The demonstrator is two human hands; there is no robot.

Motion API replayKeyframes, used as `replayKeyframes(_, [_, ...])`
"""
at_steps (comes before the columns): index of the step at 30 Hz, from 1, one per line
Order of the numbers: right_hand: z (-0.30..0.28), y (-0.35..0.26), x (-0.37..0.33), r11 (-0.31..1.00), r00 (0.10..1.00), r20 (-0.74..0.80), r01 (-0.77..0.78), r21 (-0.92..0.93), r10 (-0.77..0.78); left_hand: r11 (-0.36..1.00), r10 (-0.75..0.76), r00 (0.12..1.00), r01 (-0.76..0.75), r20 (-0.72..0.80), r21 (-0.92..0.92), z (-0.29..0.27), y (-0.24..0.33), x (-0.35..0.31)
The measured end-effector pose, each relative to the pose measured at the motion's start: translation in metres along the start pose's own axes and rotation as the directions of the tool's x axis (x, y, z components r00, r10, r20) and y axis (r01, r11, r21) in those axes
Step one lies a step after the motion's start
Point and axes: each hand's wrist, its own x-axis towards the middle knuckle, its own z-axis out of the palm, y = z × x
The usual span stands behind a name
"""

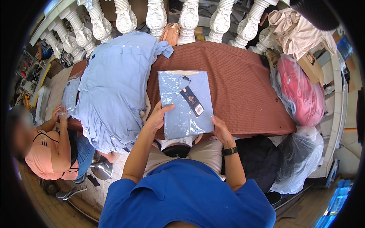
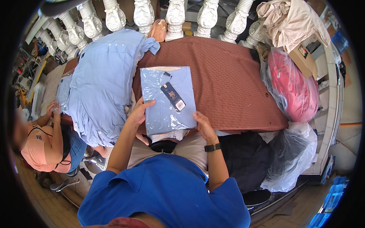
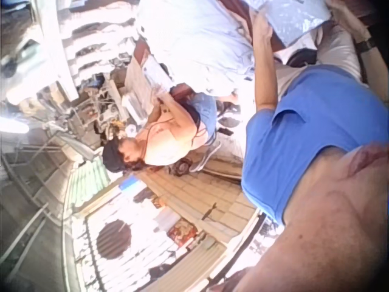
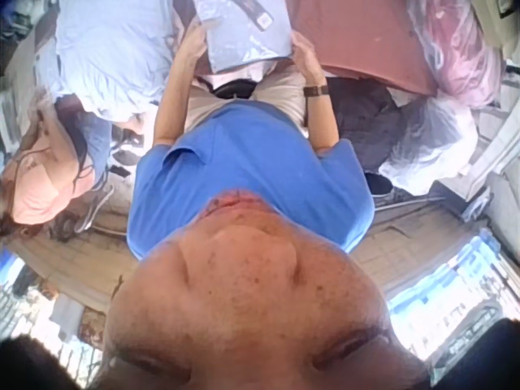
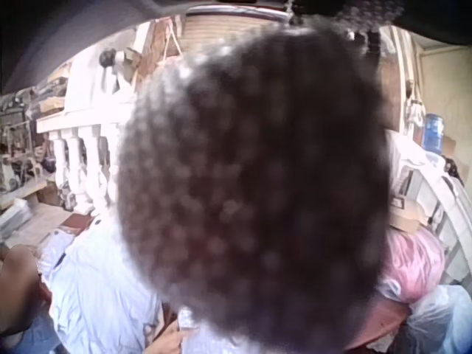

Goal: The person places a folded blue shirt into a clear plastic bag and seals the bag by hand on a table.

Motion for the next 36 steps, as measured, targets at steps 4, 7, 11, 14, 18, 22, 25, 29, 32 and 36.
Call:
replayKeyframes(4, [0.005,-0.011,0.012,0.979,0.994,0.095,-0.028,-0.204,0.048,1.0,-0.01,0.999,0.008,0.048,0.028,-0.005,0.007,-0.001])
replayKeyframes(7, [0.018,-0.012,0.017,0.995,0.998,0.066,-0.012,-0.098,0.018,0.999,-0.001,0.998,-0.002,0.064,0.047,0.001,0.016,-0.003])
replayKeyframes(11, [0.035,-0.016,0.025,0.995,0.995,0.033,0.091,-0.05,-0.09,0.996,0.033,0.998,-0.037,0.048,0.076,0.001,0.024,-0.005])
replayKeyframes(14, [0.046,-0.022,0.029,0.984,0.988,0.022,0.156,-0.083,-0.154,0.997,0.03,0.999,-0.032,0.034,0.071,-0.001,0.03,-0.009])
replayKeyframes(18, [0.056,-0.035,0.027,0.972,0.981,0.04,0.193,-0.135,-0.189,0.991,0.078,0.996,-0.074,-0.033,0.109,0.01,0.04,-0.021])
replayKeyframes(22, [0.062,-0.047,0.026,0.963,0.973,0.095,0.222,-0.154,-0.209,0.998,-0.012,1.0,0.014,-0.023,0.057,-0.003,0.042,-0.028])
replayKeyframes(25, [0.063,-0.057,0.027,0.953,0.971,0.146,0.219,-0.211,-0.191,0.985,-0.081,0.996,0.087,-0.045,0.147,-0.001,0.048,-0.035])
replayKeyframes(29, [0.073,-0.063,0.033,0.962,0.988,0.078,0.146,-0.23,-0.131,0.955,-0.042,0.991,0.078,-0.128,0.287,0.013,0.049,-0.039])
replayKeyframes(32, [0.077,-0.044,0.042,0.61,0.835,0.044,0.436,-0.662,-0.549,0.919,0.112,0.976,-0.03,-0.185,0.393,0.018,0.043,-0.036])
replayKeyframes(36, [0.143,-0.071,-0.005,0.119,0.727,0.412,0.556,-0.823,-0.549,0.829,0.312,0.904,-0.109,-0.292,0.548,0.029,0.038,-0.038])
